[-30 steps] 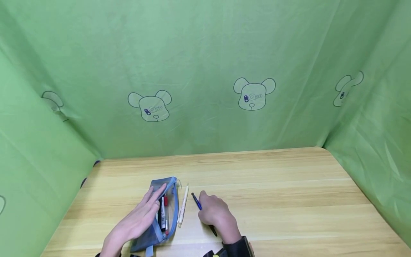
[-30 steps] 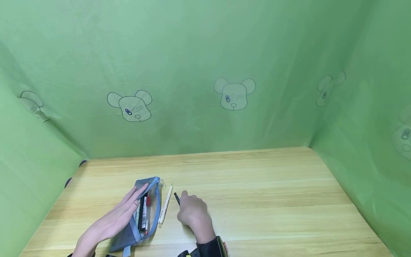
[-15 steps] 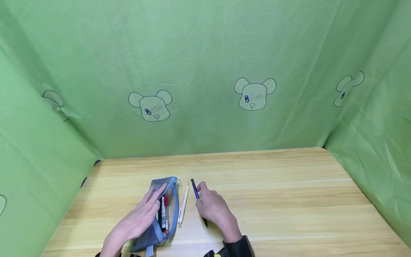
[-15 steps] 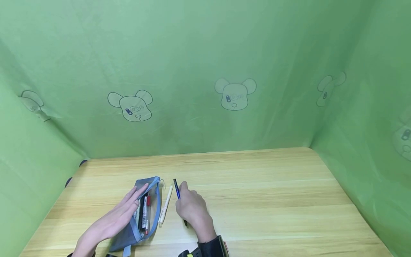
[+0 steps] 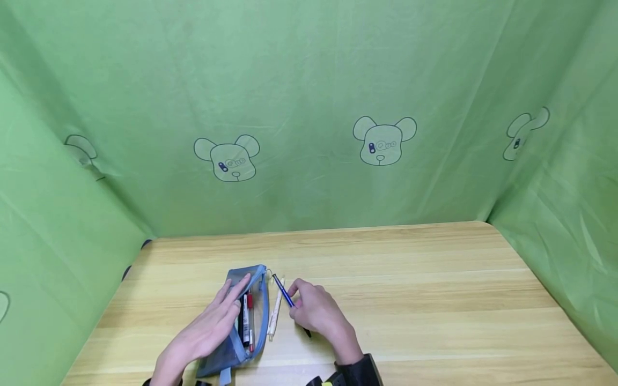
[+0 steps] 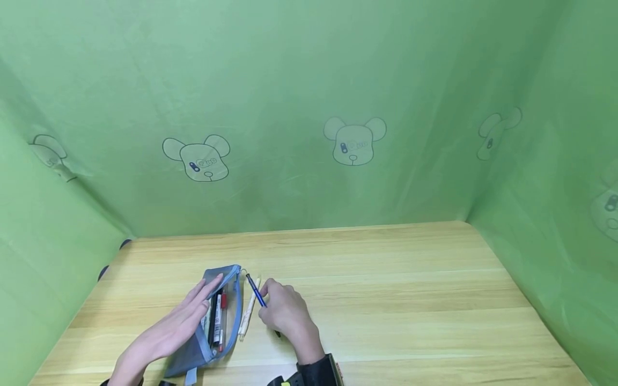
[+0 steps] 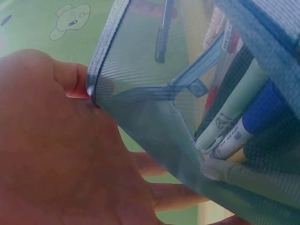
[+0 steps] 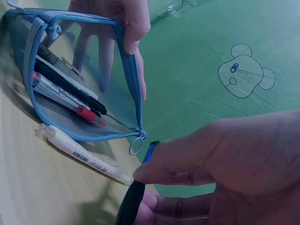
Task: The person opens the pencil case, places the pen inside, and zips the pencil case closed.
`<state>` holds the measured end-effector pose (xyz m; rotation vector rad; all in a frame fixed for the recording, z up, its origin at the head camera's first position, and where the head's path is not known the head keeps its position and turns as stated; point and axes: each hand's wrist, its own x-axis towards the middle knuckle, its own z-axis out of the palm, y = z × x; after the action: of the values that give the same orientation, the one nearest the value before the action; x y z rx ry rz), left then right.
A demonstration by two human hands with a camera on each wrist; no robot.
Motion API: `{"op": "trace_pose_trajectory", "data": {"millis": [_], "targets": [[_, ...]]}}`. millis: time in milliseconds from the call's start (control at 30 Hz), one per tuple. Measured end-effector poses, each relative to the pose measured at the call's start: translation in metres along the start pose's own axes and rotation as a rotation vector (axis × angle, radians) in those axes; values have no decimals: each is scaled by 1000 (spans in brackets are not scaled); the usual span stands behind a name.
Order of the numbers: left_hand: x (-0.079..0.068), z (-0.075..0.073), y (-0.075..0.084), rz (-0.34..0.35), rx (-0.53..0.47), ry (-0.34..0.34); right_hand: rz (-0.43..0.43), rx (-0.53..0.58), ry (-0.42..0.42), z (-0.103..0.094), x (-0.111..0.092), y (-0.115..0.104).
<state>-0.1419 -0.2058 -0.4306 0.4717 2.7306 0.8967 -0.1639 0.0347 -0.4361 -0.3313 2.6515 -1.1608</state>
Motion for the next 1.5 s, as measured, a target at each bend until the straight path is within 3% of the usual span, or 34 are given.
{"op": "trace_pose_trajectory", "data": {"millis": [367, 600, 867, 1100, 1267, 1500], "targets": [[0, 0, 1, 3, 8, 2, -24, 61, -10, 9, 1, -9], [1, 1, 2, -14, 12, 2, -91, 33, 62, 21, 7, -12], [2, 1, 1, -40, 18, -5, -90, 77, 142, 34, 14, -16], [1, 1, 0, -28, 1, -1, -59, 155, 150, 48, 16, -24], [1, 0, 0, -5, 5, 3, -96, 176, 159, 58, 17, -29], [1, -1, 1, 12, 24, 1, -152, 371, 23, 64, 17, -34]]}}
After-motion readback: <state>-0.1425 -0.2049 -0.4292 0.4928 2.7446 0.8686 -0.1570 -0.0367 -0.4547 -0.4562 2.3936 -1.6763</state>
